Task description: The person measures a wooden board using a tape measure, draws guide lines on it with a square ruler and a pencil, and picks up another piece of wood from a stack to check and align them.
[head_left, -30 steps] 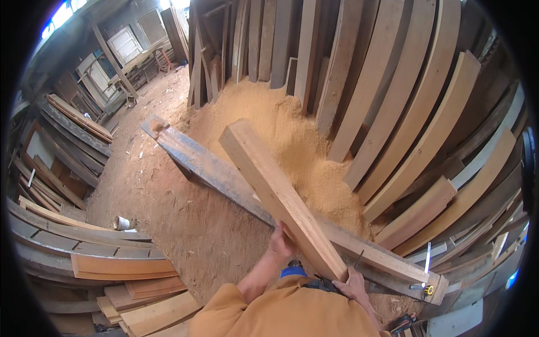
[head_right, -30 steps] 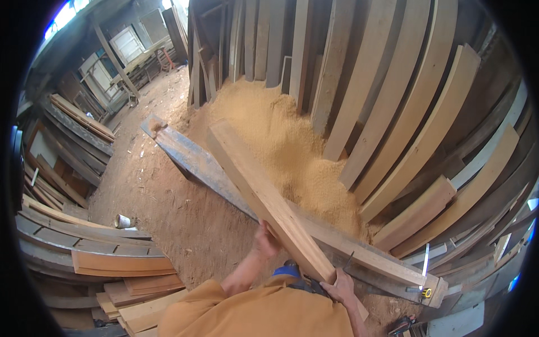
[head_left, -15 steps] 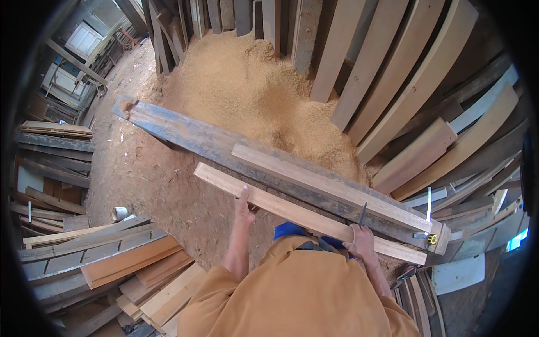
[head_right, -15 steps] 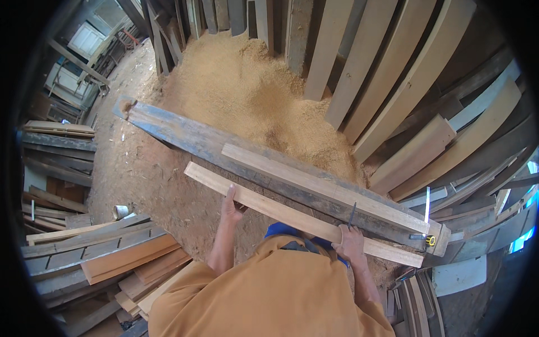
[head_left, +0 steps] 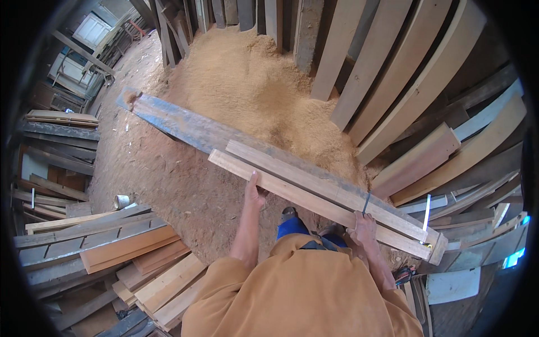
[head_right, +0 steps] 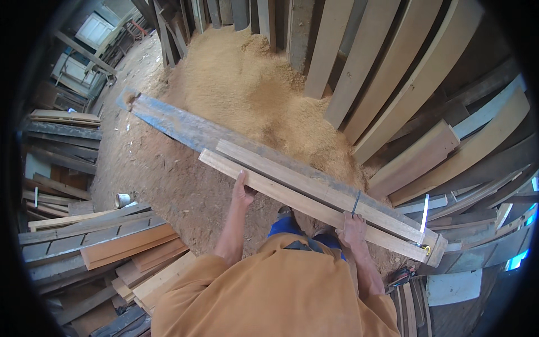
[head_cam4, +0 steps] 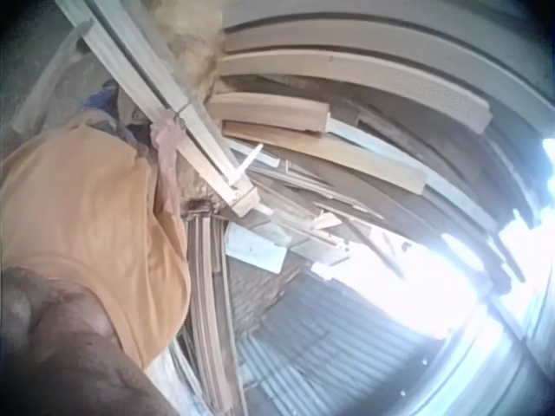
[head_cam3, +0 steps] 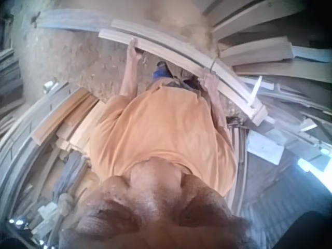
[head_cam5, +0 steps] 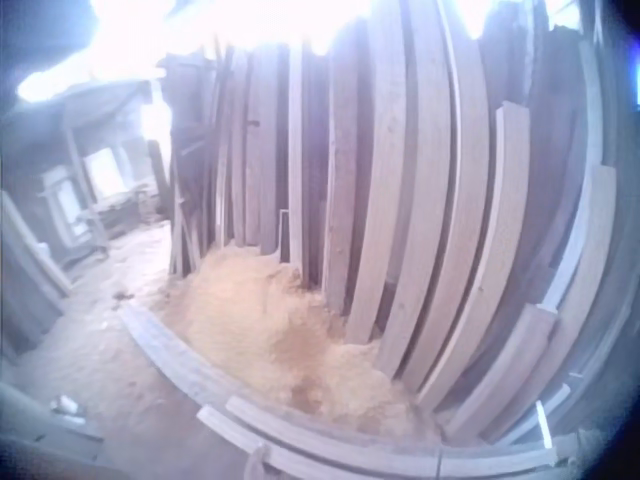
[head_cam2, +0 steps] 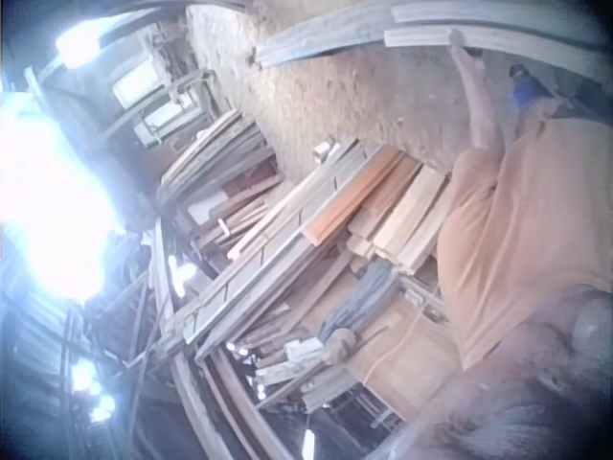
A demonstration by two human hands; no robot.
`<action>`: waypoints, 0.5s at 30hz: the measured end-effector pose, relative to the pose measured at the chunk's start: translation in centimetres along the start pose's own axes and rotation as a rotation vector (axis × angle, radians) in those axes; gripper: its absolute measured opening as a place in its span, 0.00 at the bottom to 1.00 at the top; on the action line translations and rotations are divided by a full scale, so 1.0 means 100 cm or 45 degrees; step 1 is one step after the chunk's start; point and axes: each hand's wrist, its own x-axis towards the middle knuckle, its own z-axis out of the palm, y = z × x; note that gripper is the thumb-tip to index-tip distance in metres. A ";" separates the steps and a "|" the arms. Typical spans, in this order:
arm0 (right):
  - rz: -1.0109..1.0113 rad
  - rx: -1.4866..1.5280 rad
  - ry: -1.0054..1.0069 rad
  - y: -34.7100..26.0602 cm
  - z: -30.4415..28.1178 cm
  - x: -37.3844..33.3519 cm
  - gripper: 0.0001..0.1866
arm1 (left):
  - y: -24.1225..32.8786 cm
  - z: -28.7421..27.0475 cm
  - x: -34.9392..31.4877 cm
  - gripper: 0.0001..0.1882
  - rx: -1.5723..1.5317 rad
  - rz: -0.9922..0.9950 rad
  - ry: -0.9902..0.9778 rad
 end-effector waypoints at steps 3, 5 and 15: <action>0.005 -0.031 -0.051 -0.002 0.000 0.012 0.39 | -0.002 -0.005 0.014 0.36 -0.004 0.001 -0.029; 0.029 -0.046 -0.079 -0.004 -0.004 0.013 0.38 | -0.004 -0.003 0.015 0.35 0.021 -0.006 -0.033; -0.015 -0.050 0.054 0.000 0.023 0.003 0.41 | -0.010 -0.001 0.012 0.34 0.094 -0.097 0.114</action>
